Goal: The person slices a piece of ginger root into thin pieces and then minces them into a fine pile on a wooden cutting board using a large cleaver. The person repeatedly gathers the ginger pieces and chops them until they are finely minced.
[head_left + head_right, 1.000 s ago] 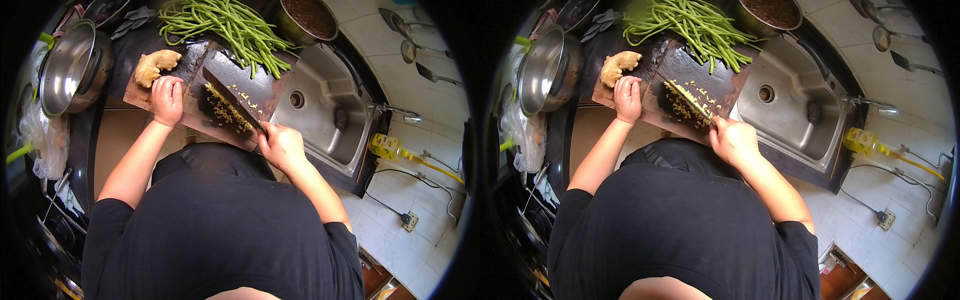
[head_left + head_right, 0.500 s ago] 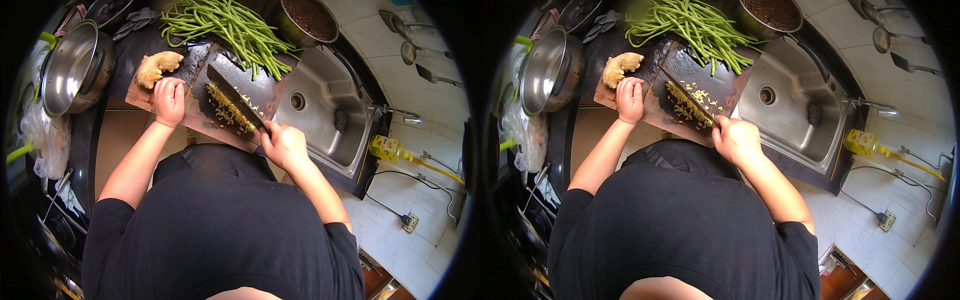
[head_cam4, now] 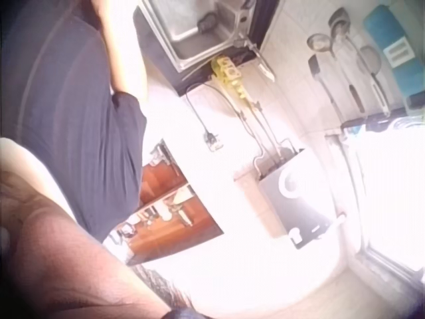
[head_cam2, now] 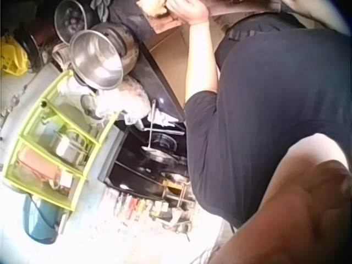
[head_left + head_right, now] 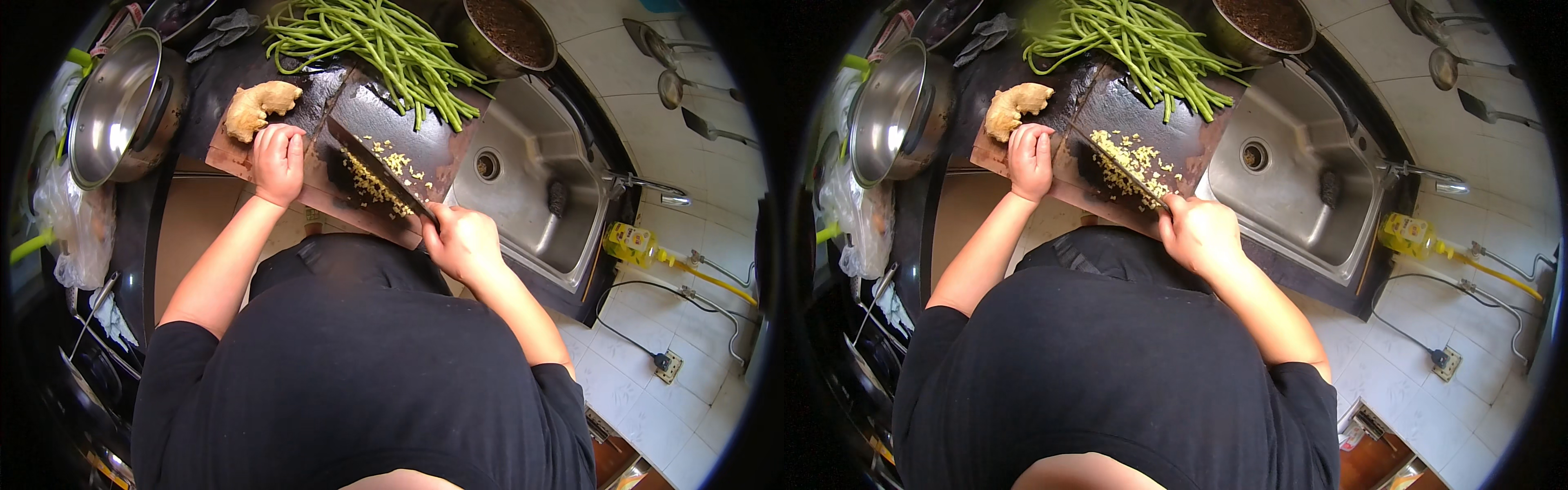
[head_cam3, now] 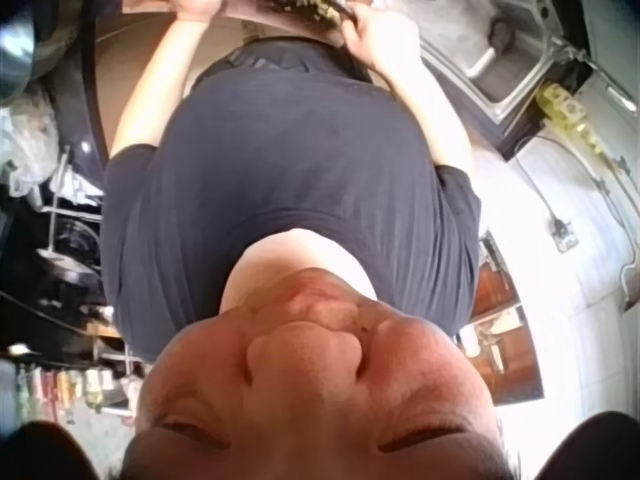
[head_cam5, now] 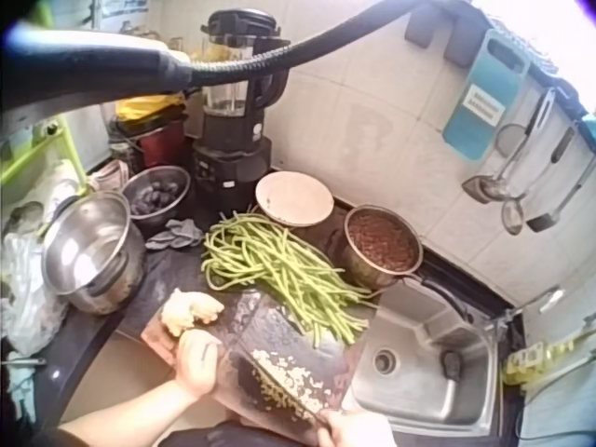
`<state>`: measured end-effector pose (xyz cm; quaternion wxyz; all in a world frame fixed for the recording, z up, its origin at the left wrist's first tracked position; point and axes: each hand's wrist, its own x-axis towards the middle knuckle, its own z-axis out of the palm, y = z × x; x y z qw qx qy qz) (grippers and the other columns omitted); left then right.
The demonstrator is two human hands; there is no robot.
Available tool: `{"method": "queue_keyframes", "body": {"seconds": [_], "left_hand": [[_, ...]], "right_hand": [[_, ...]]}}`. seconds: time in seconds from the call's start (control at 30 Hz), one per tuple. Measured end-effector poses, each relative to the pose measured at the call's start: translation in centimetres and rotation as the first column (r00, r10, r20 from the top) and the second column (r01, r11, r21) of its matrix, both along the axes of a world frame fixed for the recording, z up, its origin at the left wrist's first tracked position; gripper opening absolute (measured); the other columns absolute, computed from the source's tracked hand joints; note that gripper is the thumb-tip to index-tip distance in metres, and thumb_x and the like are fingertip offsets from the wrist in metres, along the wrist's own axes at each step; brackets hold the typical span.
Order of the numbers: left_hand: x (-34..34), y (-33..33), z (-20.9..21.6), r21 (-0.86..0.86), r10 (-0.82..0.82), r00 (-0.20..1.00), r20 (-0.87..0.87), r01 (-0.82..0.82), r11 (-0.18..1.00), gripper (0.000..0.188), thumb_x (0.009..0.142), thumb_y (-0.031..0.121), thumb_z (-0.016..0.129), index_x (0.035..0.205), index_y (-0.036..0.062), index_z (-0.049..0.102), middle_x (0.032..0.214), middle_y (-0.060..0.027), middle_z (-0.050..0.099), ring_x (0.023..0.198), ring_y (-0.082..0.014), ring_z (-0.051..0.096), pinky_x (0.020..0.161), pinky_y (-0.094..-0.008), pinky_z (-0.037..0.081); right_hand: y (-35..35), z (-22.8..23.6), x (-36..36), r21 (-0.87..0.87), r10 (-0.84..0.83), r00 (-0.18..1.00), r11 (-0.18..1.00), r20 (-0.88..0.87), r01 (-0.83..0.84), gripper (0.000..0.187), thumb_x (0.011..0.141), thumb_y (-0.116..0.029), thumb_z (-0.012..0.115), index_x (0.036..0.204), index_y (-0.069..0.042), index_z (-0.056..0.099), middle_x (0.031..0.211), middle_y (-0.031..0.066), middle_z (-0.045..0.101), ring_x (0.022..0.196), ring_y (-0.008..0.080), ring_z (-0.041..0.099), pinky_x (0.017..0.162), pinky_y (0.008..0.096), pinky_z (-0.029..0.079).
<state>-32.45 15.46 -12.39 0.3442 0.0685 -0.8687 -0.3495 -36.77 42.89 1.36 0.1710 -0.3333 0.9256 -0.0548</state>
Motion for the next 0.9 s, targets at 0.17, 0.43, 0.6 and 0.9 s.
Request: {"method": "queue_keyframes", "body": {"seconds": [0.17,0.43,0.6,0.9], "left_hand": [[0.1,0.0,-0.2,0.001,0.010,1.000,-0.001,-0.010,1.000,0.008,0.087,0.010,0.054,0.088,0.0045,0.060,0.086,-0.0111,0.060,0.085,-0.0306,0.055,0.078,-0.0394,0.043],[0.2,-0.1,-0.3,-0.001,0.007,1.000,-0.008,-0.007,1.000,0.008,0.088,0.010,0.054,0.088,0.0045,0.060,0.086,-0.0112,0.059,0.084,-0.0308,0.055,0.078,-0.0396,0.043],[0.0,-0.1,-0.2,-0.013,0.007,1.000,-0.010,-0.007,1.000,0.007,0.087,0.010,0.055,0.088,0.0046,0.060,0.086,-0.0109,0.060,0.084,-0.0306,0.055,0.077,-0.0395,0.043],[0.0,-0.1,-0.1,-0.011,0.005,1.000,0.000,-0.005,1.000,0.008,0.087,0.011,0.055,0.088,0.0045,0.060,0.086,-0.0111,0.060,0.084,-0.0308,0.055,0.077,-0.0395,0.043]], "right_hand": [[-0.1,-0.1,-0.1,0.018,-0.001,1.000,1.000,0.022,0.001,0.022,0.085,-0.026,0.056,0.096,-0.008,0.065,0.071,0.0133,0.066,0.066,0.0323,0.065,0.062,0.0432,0.052],[0.5,0.0,-0.5,0.016,-0.044,0.998,0.999,0.049,0.043,0.022,0.085,-0.027,0.056,0.095,-0.009,0.065,0.072,0.0140,0.066,0.068,0.0324,0.065,0.063,0.0438,0.052],[1.0,-0.5,-0.6,-0.016,-0.092,0.996,0.996,-0.012,0.092,0.022,0.085,-0.028,0.056,0.094,-0.009,0.065,0.072,0.0146,0.065,0.067,0.0330,0.064,0.062,0.0443,0.052],[0.5,-1.3,-0.2,0.017,-0.053,0.998,0.999,0.042,0.052,0.024,0.085,-0.027,0.055,0.096,-0.008,0.065,0.073,0.0147,0.066,0.069,0.0334,0.065,0.064,0.0438,0.053]]}}
